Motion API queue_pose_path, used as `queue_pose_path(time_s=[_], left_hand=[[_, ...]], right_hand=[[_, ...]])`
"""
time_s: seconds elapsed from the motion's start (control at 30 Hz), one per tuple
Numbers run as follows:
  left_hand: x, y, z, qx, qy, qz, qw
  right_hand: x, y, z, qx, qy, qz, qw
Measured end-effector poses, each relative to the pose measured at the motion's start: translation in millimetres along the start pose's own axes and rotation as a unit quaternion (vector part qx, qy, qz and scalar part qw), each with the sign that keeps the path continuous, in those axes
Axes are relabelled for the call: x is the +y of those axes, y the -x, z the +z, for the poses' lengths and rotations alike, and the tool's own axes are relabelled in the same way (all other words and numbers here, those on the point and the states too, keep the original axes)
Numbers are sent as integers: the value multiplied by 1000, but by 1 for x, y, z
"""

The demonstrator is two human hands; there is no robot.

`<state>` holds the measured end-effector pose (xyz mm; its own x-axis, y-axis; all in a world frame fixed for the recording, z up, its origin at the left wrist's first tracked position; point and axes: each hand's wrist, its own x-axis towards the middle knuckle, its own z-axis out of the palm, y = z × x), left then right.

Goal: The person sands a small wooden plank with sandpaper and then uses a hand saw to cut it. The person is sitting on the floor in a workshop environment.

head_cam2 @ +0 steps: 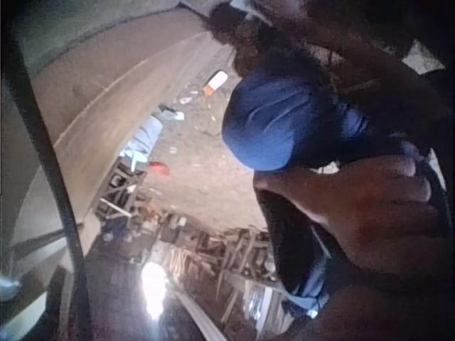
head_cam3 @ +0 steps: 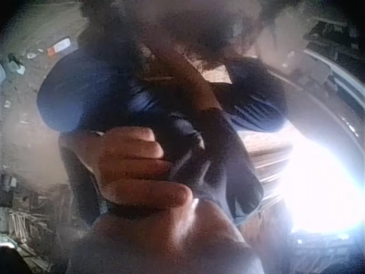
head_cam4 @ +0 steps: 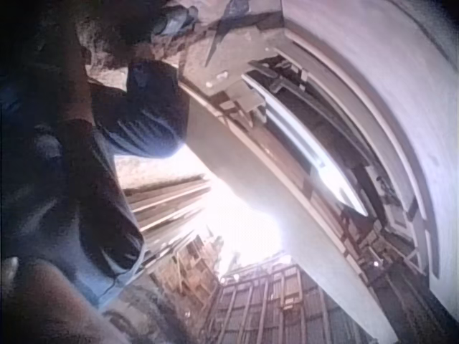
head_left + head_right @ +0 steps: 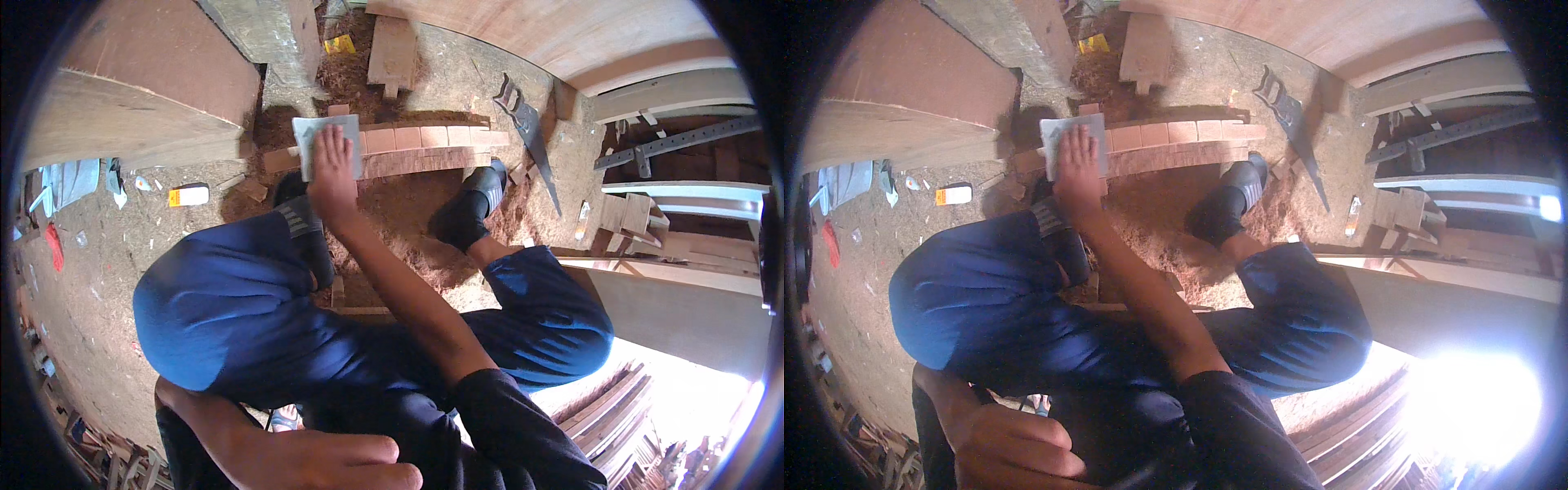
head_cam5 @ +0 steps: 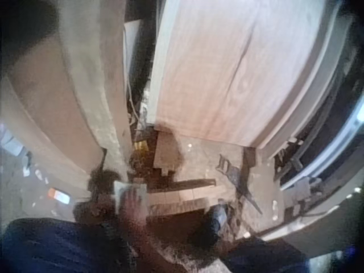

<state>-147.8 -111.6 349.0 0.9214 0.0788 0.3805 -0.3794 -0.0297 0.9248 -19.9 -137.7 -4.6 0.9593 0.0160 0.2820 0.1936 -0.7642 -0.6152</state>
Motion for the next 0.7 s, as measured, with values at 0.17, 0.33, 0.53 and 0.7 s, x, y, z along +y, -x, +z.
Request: queue_pose_path(time_s=[0.17,0.33,0.53,0.7], left_hand=[[-5,-13,-23,-155,66,-7,986],[10,1,-4,-11,-24,-54,998],[-16,-16,-19,-149,117,25,982],[-20,-19,-22,-176,148,39,972]], right_hand=[[-8,-3,7,-22,-11,-42,999],[-4,6,22,-24,28,-92,995],[-30,-6,11,-14,-25,-4,1000],[-24,-1,25,-67,11,-128,990]])
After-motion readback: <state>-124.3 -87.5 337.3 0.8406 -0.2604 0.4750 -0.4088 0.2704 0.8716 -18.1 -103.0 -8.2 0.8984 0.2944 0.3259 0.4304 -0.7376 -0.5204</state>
